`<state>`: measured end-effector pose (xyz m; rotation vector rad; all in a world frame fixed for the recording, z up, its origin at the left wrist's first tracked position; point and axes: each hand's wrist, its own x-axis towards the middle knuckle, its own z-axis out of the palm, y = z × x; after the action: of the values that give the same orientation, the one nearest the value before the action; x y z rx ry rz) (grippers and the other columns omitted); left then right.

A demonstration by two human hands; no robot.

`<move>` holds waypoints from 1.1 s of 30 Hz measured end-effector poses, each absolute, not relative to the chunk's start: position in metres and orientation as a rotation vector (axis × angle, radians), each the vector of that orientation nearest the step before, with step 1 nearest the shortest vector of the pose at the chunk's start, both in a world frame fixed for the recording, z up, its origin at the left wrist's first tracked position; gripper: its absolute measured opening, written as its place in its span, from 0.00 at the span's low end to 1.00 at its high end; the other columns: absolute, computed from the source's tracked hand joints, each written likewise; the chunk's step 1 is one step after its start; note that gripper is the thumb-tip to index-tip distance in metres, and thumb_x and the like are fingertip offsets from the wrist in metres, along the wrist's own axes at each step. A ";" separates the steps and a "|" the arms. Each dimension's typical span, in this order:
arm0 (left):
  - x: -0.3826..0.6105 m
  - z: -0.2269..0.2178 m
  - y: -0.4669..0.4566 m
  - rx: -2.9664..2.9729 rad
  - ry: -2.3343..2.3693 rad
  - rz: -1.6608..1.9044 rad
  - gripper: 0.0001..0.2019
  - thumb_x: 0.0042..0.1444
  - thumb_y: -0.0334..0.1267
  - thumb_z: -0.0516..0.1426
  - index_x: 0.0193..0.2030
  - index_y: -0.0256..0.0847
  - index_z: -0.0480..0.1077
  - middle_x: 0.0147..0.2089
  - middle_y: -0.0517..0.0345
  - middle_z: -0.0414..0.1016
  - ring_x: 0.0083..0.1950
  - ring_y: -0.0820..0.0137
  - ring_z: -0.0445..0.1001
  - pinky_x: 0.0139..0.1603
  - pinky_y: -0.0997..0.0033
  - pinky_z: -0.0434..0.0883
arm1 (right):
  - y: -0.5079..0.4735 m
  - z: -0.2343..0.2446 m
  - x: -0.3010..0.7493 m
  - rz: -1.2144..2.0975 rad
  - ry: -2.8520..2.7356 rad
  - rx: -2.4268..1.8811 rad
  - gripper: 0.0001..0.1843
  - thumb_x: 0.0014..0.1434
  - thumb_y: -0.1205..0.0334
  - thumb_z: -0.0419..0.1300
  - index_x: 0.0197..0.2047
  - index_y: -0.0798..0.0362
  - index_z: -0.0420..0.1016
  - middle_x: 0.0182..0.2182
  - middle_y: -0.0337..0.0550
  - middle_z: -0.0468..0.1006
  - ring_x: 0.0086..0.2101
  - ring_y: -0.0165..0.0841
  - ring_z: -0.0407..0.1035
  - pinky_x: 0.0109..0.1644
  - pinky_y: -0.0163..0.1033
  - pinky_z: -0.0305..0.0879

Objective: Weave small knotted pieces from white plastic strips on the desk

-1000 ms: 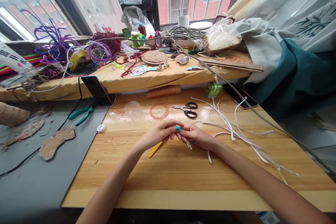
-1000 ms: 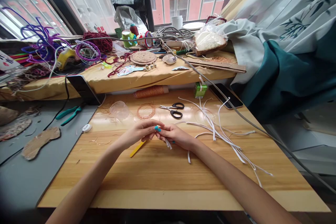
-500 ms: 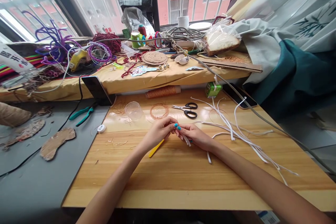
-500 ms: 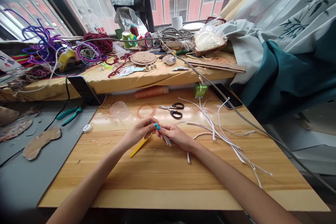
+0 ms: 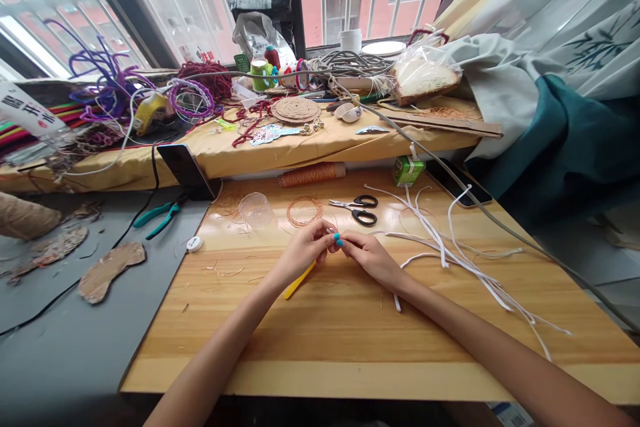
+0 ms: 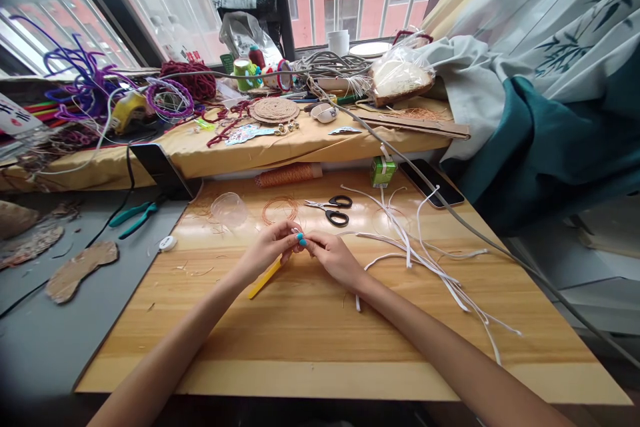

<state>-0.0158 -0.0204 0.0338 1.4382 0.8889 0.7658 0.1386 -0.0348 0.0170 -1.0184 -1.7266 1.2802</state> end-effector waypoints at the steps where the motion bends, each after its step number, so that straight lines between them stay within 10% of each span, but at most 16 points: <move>1: -0.016 0.033 -0.020 1.444 0.893 0.773 0.10 0.51 0.42 0.50 0.32 0.36 0.59 0.23 0.64 0.62 0.17 0.83 0.57 0.15 0.83 0.56 | -0.035 0.018 0.138 1.283 -1.733 -1.013 0.16 0.56 0.53 0.48 0.30 0.56 0.68 0.25 0.38 0.67 0.29 0.27 0.60 0.34 0.32 0.55; 33: -0.014 0.032 -0.025 1.612 0.912 0.755 0.11 0.53 0.37 0.47 0.42 0.37 0.62 0.26 0.61 0.64 0.20 0.81 0.59 0.21 0.81 0.59 | -0.033 0.013 0.136 1.426 -1.284 -1.134 0.17 0.53 0.50 0.47 0.21 0.55 0.58 0.18 0.34 0.57 0.19 0.23 0.48 0.21 0.31 0.43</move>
<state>-0.0138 -0.0246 0.0319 1.6122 0.9125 0.7547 0.1363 -0.0327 0.0127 -1.1344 -1.2841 1.4258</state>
